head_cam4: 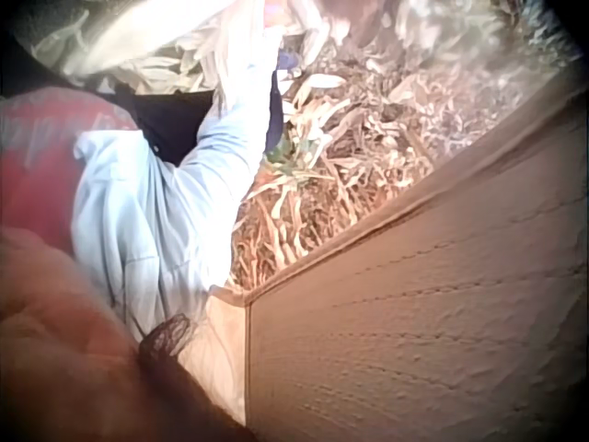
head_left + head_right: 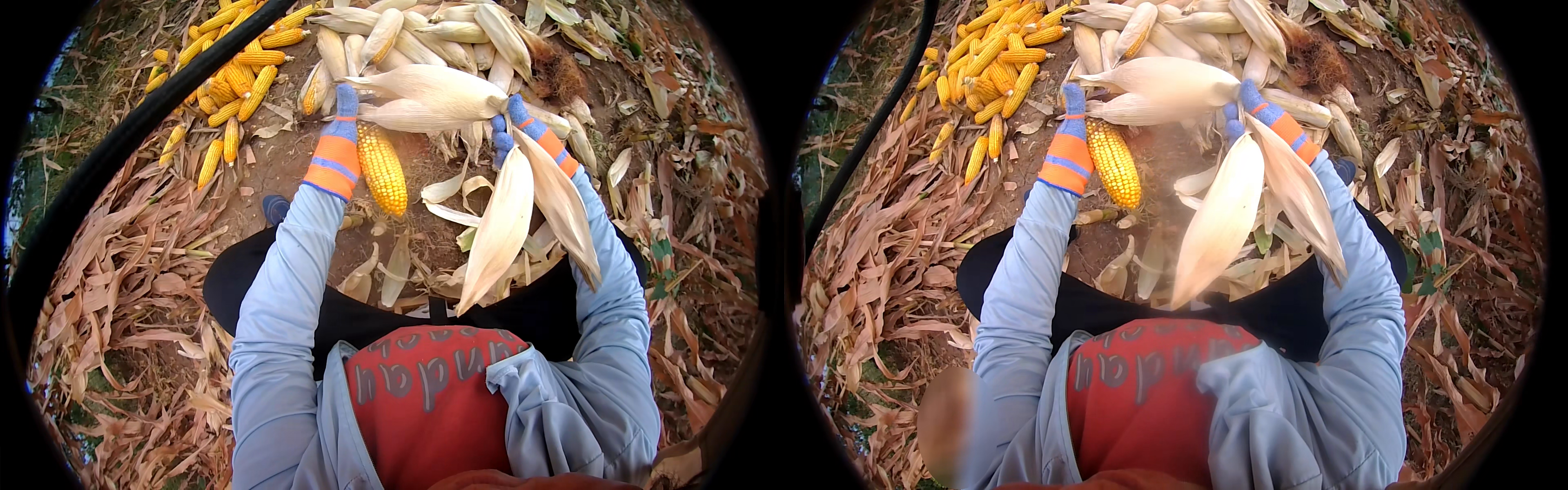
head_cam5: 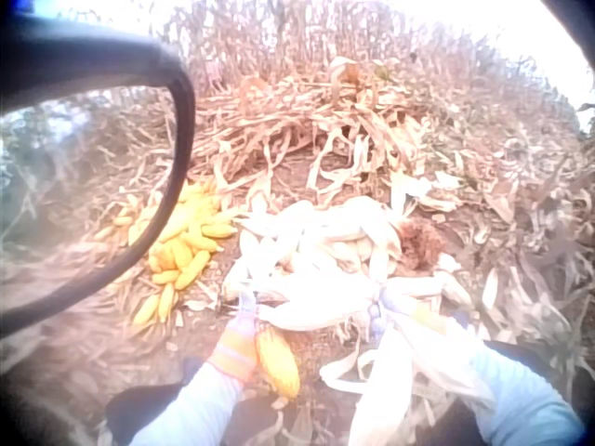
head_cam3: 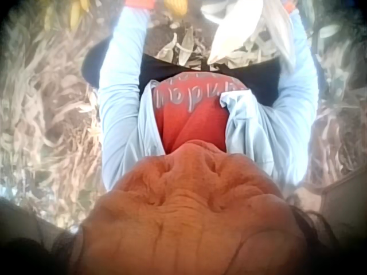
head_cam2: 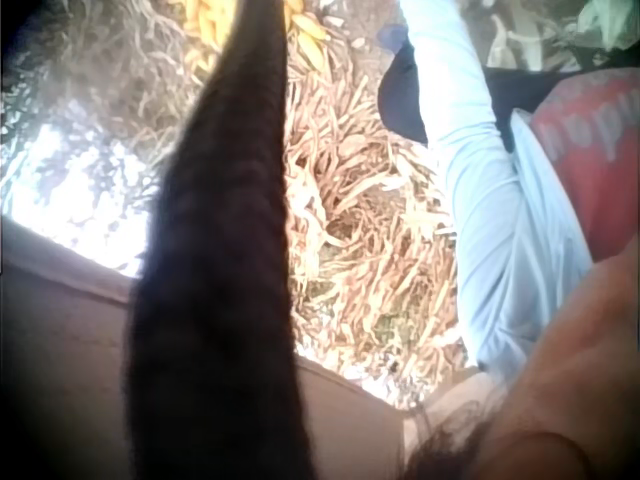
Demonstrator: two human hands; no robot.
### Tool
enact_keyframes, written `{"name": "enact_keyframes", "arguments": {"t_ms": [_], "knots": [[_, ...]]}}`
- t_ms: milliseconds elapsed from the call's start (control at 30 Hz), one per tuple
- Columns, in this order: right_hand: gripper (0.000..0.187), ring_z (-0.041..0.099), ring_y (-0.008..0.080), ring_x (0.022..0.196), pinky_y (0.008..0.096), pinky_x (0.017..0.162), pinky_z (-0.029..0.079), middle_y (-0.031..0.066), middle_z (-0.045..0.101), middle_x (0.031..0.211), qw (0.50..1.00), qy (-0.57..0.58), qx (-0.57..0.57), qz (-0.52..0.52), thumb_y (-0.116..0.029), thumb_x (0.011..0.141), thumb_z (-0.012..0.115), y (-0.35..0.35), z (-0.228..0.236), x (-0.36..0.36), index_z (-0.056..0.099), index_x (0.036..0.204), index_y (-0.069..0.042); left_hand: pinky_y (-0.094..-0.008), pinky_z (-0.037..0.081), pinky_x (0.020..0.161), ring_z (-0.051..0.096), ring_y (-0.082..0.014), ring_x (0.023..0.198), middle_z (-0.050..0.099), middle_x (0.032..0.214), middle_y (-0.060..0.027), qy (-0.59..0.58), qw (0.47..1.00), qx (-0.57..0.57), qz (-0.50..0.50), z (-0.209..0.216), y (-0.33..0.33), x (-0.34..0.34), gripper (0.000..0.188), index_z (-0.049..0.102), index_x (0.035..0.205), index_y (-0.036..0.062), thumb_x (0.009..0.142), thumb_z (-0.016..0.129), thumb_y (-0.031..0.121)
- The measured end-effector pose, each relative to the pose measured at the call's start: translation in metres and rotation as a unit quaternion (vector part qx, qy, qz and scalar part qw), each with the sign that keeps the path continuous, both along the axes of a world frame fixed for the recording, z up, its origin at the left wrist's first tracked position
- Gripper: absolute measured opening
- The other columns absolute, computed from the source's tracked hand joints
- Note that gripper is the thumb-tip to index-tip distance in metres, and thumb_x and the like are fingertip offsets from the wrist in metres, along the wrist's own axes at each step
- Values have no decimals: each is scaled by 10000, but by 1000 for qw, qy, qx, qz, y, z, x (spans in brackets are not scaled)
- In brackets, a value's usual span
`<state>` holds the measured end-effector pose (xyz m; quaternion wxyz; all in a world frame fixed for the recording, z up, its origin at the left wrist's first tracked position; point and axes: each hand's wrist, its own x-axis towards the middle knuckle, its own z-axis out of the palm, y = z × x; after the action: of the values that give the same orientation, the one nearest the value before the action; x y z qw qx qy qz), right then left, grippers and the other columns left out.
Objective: The person sits on the ground and shucks corn cobs by hand, peeling back the husks to reveal the kernels. The shucked corn is placed in a pile to the left, while the husks are discarded to the right.
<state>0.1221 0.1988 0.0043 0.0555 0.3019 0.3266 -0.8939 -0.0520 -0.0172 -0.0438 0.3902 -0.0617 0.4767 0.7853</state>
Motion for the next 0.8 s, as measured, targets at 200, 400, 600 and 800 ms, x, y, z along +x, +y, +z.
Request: {"name": "enact_keyframes", "arguments": {"t_ms": [200, 400, 600, 800], "knots": [[365, 352, 47, 470, 220, 519, 314, -87, 390, 571, 971, 98, -195, 101, -496, 861, 332, 22, -22, 0, 430, 753, -162, -286, 415, 801, 516, -157, 911, 536, 1052, -56, 244, 968, 9, -61, 4, 12, 6, 492, 490, 1134, 53, 799, 537, 410], [371, 404, 65, 509, 238, 572, 349, -68, 439, 609, 941, 149, -294, 82, -462, 886, 294, 22, -24, -1, 443, 793, -135, -260, 370, 846, 478, -125, 952, 536, 1052, -26, 255, 955, -97, -114, -5, 9, -3, 411, 520, 1118, 55, 818, 536, 334], [354, 447, 81, 569, 245, 605, 371, -52, 456, 627, 942, 156, -295, 33, -428, 895, 310, 27, -15, 4, 453, 816, -114, -261, 403, 805, 499, -105, 908, 557, 1005, -28, 315, 920, -134, -191, 5, 9, 2, 317, 560, 1047, 34, 799, 578, 230], [342, 473, 98, 590, 254, 607, 381, -39, 466, 636, 941, 177, -285, 40, -422, 889, 336, 30, -7, 4, 451, 811, -109, -247, 435, 747, 530, -100, 830, 581, 945, -34, 283, 950, -76, -102, 10, 14, 9, 281, 568, 1017, 23, 777, 601, 167]]}}
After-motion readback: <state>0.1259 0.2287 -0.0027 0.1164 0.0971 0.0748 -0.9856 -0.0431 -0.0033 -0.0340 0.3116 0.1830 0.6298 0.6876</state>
